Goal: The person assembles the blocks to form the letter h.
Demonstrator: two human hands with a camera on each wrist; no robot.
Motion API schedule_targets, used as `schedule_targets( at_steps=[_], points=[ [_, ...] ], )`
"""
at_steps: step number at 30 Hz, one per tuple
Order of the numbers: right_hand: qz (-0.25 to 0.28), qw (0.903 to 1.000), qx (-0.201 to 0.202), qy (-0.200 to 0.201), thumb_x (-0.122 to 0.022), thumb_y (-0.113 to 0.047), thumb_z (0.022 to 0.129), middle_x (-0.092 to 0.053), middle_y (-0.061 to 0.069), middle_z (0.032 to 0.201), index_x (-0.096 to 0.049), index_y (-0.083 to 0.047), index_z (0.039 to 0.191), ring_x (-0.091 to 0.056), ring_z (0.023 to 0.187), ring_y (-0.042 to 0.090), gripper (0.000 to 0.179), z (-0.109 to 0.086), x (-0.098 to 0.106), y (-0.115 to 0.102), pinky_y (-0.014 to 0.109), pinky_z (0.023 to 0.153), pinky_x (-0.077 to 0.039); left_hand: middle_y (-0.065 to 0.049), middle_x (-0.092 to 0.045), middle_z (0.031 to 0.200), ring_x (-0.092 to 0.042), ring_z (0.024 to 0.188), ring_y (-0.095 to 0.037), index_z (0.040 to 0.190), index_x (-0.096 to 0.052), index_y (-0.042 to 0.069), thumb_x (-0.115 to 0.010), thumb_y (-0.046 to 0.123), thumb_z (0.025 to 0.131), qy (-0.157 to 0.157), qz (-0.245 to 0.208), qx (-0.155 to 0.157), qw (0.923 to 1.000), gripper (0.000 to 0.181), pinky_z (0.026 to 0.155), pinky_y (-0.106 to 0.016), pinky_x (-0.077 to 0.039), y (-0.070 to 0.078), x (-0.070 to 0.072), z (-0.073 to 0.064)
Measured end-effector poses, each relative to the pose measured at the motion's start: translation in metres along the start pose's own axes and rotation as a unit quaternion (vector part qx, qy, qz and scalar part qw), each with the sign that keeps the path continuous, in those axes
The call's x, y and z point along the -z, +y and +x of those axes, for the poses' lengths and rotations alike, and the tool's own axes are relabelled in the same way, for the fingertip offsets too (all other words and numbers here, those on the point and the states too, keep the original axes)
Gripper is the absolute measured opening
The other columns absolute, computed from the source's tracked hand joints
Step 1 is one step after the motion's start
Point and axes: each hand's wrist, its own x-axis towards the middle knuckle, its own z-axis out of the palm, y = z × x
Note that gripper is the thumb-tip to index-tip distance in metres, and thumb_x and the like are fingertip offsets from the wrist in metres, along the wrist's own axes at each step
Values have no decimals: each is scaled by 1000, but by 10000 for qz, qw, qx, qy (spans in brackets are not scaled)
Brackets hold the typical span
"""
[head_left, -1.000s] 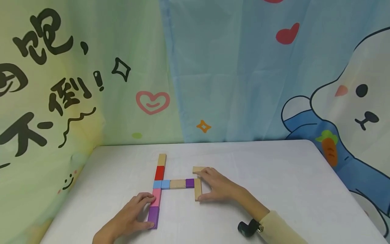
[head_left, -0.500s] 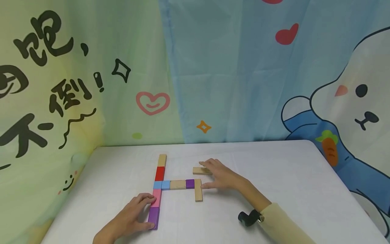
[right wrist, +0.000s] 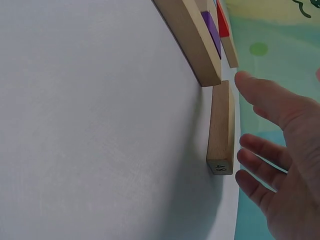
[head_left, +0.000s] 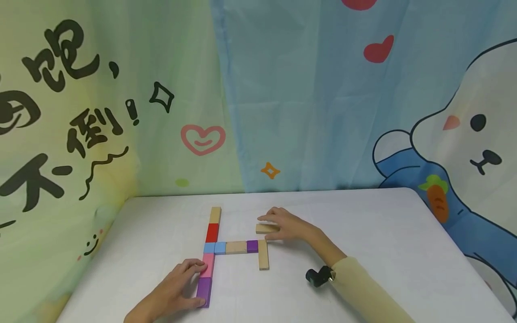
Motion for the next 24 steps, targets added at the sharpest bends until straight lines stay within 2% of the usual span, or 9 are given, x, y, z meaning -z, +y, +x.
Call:
schedule_targets(
  at_steps=[9, 12, 20, 24],
  points=[
    [-69, 9999, 61, -117, -64, -20, 84, -54, 6, 116, -58, -17, 125, -48, 106, 18, 41, 9, -7, 3, 35, 89, -45, 2, -44, 130, -46, 118, -20, 131, -47, 19, -64, 61, 72, -9, 30, -19, 10000, 75, 95, -48, -46, 0, -1, 0],
    [-167, 9998, 86, -91, -63, -16, 85, -55, 5, 115, -59, -17, 124, -49, 105, 18, 39, 11, -9, 3, 34, 89, -46, 3, -44, 131, -46, 118, -20, 130, -47, 19, -64, 61, 72, 48, 47, -121, 9999, 74, 95, -47, -46, 0, -1, -1],
    [-209, 9997, 121, -6, -63, -15, 85, -55, 5, 112, -58, -17, 125, -50, 101, 16, 40, 14, -10, 6, 33, 88, -46, 4, -44, 130, -47, 117, -19, 130, -47, 18, -66, 59, 72, 163, 136, -204, 9996, 73, 94, -47, -47, 2, 1, -2],
    [-235, 9996, 143, 38, -61, -13, 86, -57, 5, 112, -57, -15, 125, -50, 99, 15, 40, 16, -12, 7, 31, 85, -46, 2, -44, 130, -47, 117, -20, 130, -47, 18, -65, 59, 73, 104, 94, -161, 9998, 73, 94, -47, -47, 2, 2, -1]
  ],
)
